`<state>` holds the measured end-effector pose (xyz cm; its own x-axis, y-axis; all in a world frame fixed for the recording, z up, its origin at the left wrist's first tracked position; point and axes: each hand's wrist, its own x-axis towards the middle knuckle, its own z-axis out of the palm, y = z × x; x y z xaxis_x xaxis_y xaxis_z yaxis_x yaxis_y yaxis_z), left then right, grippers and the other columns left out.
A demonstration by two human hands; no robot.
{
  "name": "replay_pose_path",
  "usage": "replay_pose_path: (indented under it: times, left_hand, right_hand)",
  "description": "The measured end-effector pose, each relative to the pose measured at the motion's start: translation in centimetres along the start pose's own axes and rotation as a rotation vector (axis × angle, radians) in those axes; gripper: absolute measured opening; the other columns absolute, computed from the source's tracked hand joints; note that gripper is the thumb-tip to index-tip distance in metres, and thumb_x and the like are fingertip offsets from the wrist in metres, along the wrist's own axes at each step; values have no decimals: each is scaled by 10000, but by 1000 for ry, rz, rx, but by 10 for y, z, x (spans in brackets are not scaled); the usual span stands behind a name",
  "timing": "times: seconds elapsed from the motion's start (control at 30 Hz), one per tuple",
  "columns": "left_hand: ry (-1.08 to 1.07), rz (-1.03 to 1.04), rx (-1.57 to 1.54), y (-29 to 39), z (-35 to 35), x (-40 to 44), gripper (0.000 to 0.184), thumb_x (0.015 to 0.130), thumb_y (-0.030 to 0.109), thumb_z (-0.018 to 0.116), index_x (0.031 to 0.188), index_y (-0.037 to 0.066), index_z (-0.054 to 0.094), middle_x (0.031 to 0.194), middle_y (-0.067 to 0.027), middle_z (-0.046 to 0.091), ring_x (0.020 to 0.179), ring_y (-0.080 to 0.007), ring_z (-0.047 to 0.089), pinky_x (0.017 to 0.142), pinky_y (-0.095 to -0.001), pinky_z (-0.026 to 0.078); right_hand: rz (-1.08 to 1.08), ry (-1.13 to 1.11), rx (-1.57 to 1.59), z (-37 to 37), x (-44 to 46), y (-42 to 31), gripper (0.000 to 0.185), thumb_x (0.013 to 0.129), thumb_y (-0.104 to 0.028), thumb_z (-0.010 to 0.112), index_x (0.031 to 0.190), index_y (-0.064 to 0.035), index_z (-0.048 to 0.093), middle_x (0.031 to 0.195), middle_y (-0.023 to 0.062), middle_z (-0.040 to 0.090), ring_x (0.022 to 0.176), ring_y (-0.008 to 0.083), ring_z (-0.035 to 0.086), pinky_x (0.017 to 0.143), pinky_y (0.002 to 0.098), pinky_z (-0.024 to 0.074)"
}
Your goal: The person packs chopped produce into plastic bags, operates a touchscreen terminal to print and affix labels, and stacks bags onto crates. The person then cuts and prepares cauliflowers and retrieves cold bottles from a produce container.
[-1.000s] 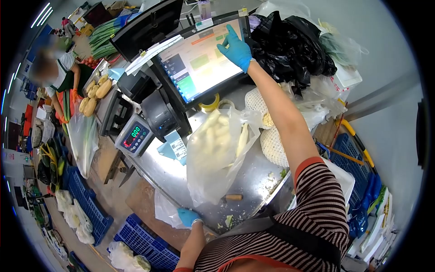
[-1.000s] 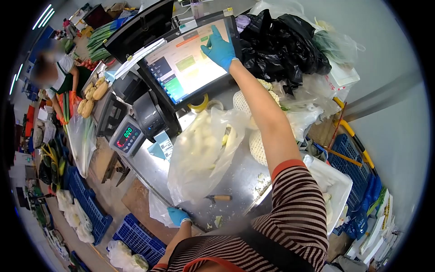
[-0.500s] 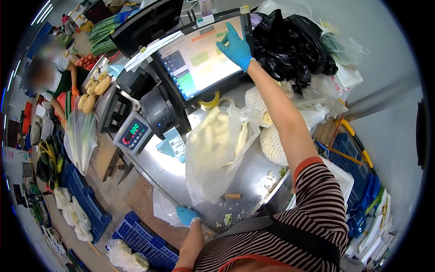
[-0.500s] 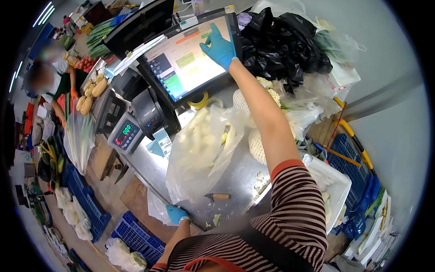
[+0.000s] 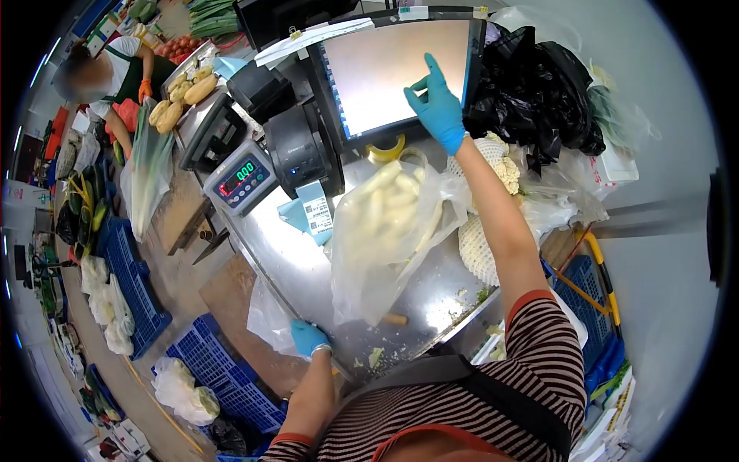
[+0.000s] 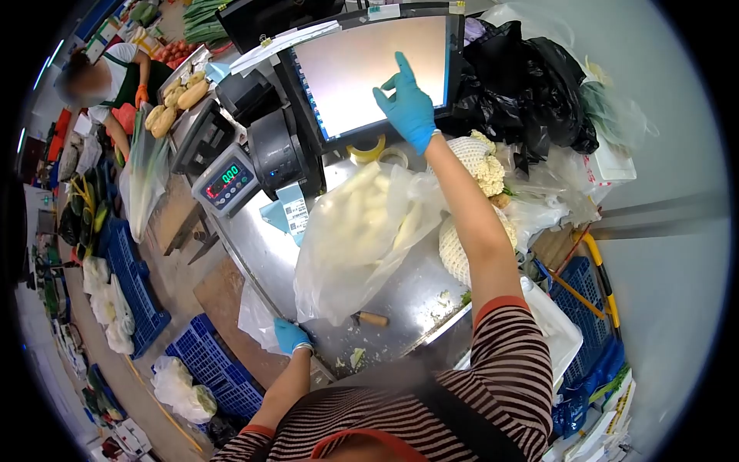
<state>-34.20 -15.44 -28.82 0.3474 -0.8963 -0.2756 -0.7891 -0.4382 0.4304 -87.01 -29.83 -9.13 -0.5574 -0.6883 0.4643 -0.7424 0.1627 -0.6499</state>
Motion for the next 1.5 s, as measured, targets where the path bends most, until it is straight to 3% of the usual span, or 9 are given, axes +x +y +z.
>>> replay_pose_path:
  times: [0.3, 0.4, 0.6, 0.87, 1.07, 1.17, 1.33, 1.47, 1.5]
  left_hand:
    - [-4, -39, -2, -10, 6, 7, 439, 1006, 349, 273, 874, 26, 540, 865, -208, 636, 774, -410, 587, 706, -488, 454]
    - [42, -28, 30, 7, -1, -1, 447, 998, 359, 281, 883, 34, 566, 894, -208, 646, 791, -423, 594, 709, -499, 453]
    - [35, -111, -30, -4, 4, 7, 475, 984, 372, 287, 862, 35, 598, 894, -221, 652, 799, -441, 602, 712, -516, 455]
    - [77, -110, -57, -4, 4, 6, 492, 983, 393, 309, 856, 36, 624, 868, -213, 666, 784, -439, 611, 709, -517, 460]
    - [87, -95, -51, -7, 6, 8, 506, 986, 398, 313, 855, 35, 641, 853, -209, 670, 760, -420, 620, 696, -507, 466]
    - [59, -83, -47, -4, -2, 4, 496, 983, 387, 310, 839, 42, 636, 840, -197, 671, 751, -413, 619, 692, -502, 467]
    - [14, -60, -86, 3, -13, -1, 479, 977, 383, 311, 828, 52, 624, 856, -169, 676, 766, -392, 619, 684, -501, 464]
    - [140, -205, -304, -17, -12, 13, 520, 974, 444, 375, 995, -1, 644, 958, -209, 677, 836, -328, 641, 769, -445, 483]
    - [-209, -310, -602, -34, -26, 32, 499, 960, 419, 463, 1096, -31, 632, 1008, -172, 658, 881, -265, 609, 833, -400, 475]
  right_hand:
    - [-60, -248, 25, 33, -69, -21, 809, 817, -213, 717, 1495, -131, 284, 842, 0, 643, 644, 132, 604, 665, 276, 517]
    - [12, -356, 99, 33, -82, -30, 251, 796, -238, 727, 922, -80, 578, 1460, 119, 421, 725, 231, 676, 699, 351, 542]
    - [-15, -350, 66, 27, -102, -40, 239, 820, -264, 712, 852, -88, 554, 1528, 123, 324, 677, 207, 674, 675, 321, 538]
    - [10, -361, 21, 6, -103, -40, 611, 848, -182, 696, 1387, -87, 426, 1030, 51, 646, 725, 122, 615, 722, 273, 520]
    - [45, -212, 152, -23, -106, -49, 350, 841, -197, 692, 1152, -72, 590, 1474, 102, 425, 675, 127, 610, 680, 268, 523]
    - [140, -140, 257, -58, -128, -80, 664, 879, -83, 647, 1464, -56, 336, 1404, 46, 493, 710, 72, 524, 722, 231, 511]
    - [222, 144, 285, -99, -211, -93, 622, 891, -34, 607, 1458, -50, 352, 1485, 40, 400, 729, 74, 528, 768, 248, 532]
    - [410, 153, 235, -131, -286, -113, 581, 894, -123, 629, 1430, -101, 406, 1141, 39, 629, 702, 91, 540, 685, 258, 498]
    - [433, 93, 202, -141, -301, -132, 542, 908, -181, 624, 1412, -119, 436, 1159, 56, 631, 720, 108, 559, 704, 276, 505]
